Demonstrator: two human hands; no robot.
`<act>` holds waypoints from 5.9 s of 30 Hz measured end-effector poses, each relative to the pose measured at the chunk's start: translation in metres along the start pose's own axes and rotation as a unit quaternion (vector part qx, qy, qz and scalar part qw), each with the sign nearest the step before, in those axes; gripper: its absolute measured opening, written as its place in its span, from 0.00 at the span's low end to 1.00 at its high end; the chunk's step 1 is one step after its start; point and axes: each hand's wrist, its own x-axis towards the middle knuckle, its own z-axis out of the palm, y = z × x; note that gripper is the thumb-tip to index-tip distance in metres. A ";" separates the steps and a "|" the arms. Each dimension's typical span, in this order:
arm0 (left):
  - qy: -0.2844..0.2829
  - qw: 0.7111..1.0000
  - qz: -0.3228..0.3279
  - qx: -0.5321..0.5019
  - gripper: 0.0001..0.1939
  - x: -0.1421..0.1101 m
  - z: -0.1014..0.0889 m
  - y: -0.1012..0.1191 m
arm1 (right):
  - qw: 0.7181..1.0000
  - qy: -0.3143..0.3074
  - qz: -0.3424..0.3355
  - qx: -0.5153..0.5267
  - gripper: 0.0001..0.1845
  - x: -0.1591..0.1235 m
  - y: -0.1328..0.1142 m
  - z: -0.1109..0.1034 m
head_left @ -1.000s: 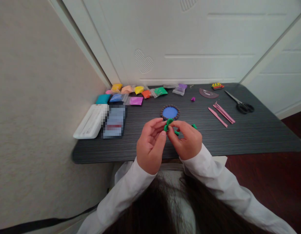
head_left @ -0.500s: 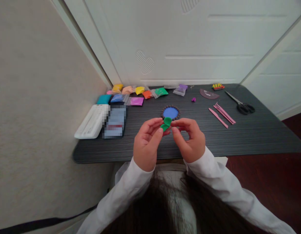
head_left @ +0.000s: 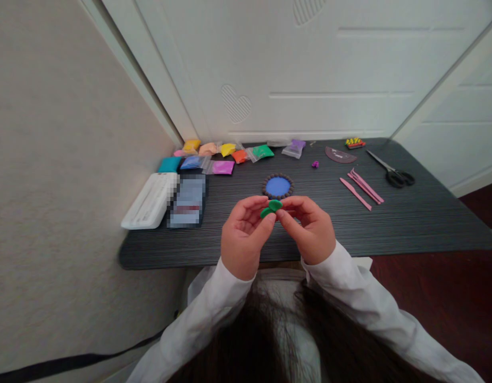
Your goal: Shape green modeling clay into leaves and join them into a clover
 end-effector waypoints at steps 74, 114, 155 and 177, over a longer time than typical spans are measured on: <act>-0.157 0.985 0.058 0.038 0.14 -0.020 0.004 0.055 | 0.989 -0.090 -0.098 0.061 0.15 -0.030 -0.051 -0.021; -0.028 0.993 -0.006 0.116 0.12 -0.018 0.007 0.026 | 0.923 0.033 -0.245 -0.294 0.09 -0.014 -0.019 -0.013; -0.049 0.989 -0.138 0.004 0.12 -0.004 -0.004 0.018 | 0.911 -0.029 -0.273 -0.307 0.15 -0.012 0.001 -0.029; -0.058 0.980 -0.187 -0.027 0.11 -0.002 -0.006 0.018 | 0.879 -0.068 -0.311 -0.357 0.10 -0.009 -0.003 -0.035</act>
